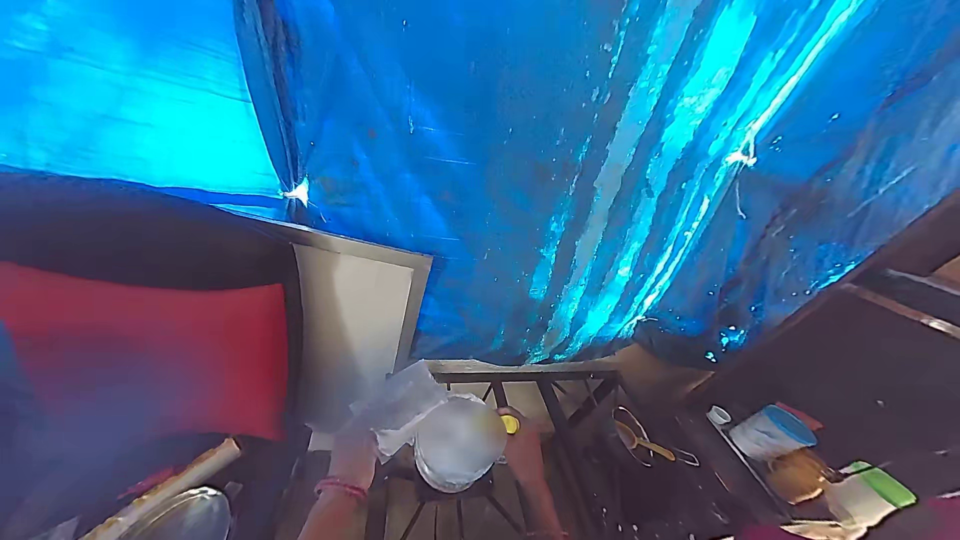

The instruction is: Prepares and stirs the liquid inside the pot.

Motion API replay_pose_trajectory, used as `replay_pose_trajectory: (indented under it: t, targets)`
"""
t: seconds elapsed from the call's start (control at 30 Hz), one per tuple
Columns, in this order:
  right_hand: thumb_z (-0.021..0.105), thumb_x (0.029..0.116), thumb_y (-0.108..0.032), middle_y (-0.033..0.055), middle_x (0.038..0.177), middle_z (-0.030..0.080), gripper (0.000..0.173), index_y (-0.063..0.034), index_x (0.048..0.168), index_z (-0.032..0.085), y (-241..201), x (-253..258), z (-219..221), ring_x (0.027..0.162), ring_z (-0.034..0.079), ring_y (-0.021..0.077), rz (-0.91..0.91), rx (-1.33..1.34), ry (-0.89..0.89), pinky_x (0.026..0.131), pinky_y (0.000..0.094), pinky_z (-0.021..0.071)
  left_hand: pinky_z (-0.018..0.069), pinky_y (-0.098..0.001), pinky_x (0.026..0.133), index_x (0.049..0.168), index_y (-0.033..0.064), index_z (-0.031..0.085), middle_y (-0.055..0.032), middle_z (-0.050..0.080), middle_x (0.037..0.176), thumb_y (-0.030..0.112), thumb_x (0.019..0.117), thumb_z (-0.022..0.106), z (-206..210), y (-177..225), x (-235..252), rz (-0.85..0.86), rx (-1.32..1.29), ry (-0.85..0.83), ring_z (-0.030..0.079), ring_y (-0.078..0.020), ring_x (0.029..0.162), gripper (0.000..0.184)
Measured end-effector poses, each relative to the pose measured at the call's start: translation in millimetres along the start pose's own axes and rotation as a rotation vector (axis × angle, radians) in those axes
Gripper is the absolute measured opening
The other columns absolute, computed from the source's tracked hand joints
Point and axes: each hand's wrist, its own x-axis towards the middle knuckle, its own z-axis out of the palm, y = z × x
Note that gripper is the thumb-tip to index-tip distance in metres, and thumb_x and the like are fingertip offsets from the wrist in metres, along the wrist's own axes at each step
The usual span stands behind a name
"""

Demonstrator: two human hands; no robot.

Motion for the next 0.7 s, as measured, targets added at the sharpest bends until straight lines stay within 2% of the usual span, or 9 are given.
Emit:
replay_pose_trajectory:
  t: [0.07,0.13,0.2,0.23,0.33,0.4,0.5,0.57,0.7]
  targets:
    - [0.07,0.0931,-0.026,0.0082,0.085,0.073,0.022,-0.0057,0.1,0.076,-4,-3,-8,0.073,0.07,0.0187,0.03,0.016,-0.078,0.071,0.043,0.0586,0.0549,-0.0315,0.083,0.12,-0.0026,0.063,-0.0104,0.072,0.109,0.021,0.1097,0.045,-2,4,0,0.009,-0.006,0.002,0.067,-0.013,0.095,0.031]
    - [0.07,0.0933,-0.026,0.0081,0.08,0.072,0.021,-0.0068,0.1,0.075,-2,-2,-16,0.069,0.069,0.0202,0.06,-0.039,0.014,0.067,0.045,0.0587,0.0556,-0.0306,0.084,0.119,-0.0026,0.063,-0.0093,0.073,0.108,0.02,0.1097,0.044,-6,6,0,0.026,-0.008,0.004,0.068,-0.0117,0.095,0.031]
    - [0.07,0.0927,-0.024,0.0093,0.073,0.069,0.02,-0.0057,0.097,0.075,1,1,-11,0.064,0.066,0.0231,0.064,-0.078,0.149,0.064,0.0483,0.0533,0.0554,-0.0286,0.08,0.119,-0.0015,0.062,-0.0079,0.071,0.105,0.021,0.1096,0.046,-9,5,0,0.02,-0.014,0.035,0.067,-0.0098,0.091,0.03]
    - [0.07,0.0934,-0.023,0.0098,0.074,0.069,0.019,-0.0048,0.097,0.074,3,3,-5,0.066,0.066,0.0234,0.06,-0.06,0.165,0.065,0.0486,0.053,0.0548,-0.0289,0.08,0.119,-0.0015,0.061,-0.0079,0.069,0.105,0.021,0.1093,0.047,-11,5,0,0.008,-0.022,0.048,0.066,-0.0099,0.09,0.029]
    - [0.069,0.0939,-0.021,0.0068,0.082,0.071,0.017,-0.0057,0.099,0.074,0,2,2,0.069,0.067,0.0162,0.043,0.065,0.003,0.067,0.0395,0.0582,0.0538,-0.0287,0.079,0.121,-0.0006,0.06,-0.0079,0.067,0.105,0.023,0.1086,0.049,-11,4,2,-0.019,-0.034,0.08,0.064,-0.0101,0.089,0.029]
    - [0.069,0.093,-0.022,0.006,0.083,0.071,0.018,-0.0062,0.1,0.074,-3,0,-8,0.068,0.067,0.0145,0.049,0.067,-0.093,0.066,0.037,0.0583,0.0541,-0.0296,0.08,0.122,-0.001,0.06,-0.0089,0.067,0.106,0.023,0.1087,0.049,-13,4,4,-0.027,-0.046,0.087,0.065,-0.011,0.091,0.03]
    - [0.069,0.0943,-0.023,0.009,0.079,0.07,0.019,-0.0054,0.102,0.073,-4,4,-20,0.066,0.067,0.0206,0.093,-0.023,0.005,0.065,0.0446,0.0572,0.0545,-0.0323,0.083,0.124,-0.0021,0.059,-0.0103,0.067,0.109,0.024,0.1094,0.047,-17,6,4,-0.02,-0.053,0.086,0.065,-0.0125,0.094,0.032]
    - [0.068,0.0948,-0.024,0.0098,0.077,0.07,0.021,-0.0047,0.101,0.073,1,7,-11,0.065,0.067,0.0226,0.084,-0.019,0.084,0.064,0.0473,0.0562,0.0538,-0.0328,0.087,0.128,-0.0024,0.057,-0.0112,0.066,0.114,0.023,0.1092,0.048,-20,3,3,-0.019,-0.06,0.099,0.064,-0.0129,0.097,0.033]
    - [0.067,0.0952,-0.023,0.0064,0.083,0.071,0.02,-0.0057,0.101,0.073,-4,-1,-2,0.066,0.068,0.0159,0.072,0.1,-0.084,0.063,0.0374,0.0598,0.0551,-0.0333,0.087,0.128,-0.0015,0.057,-0.0109,0.066,0.113,0.023,0.1093,0.047,-21,3,6,-0.025,-0.105,0.1,0.065,-0.0135,0.098,0.032]
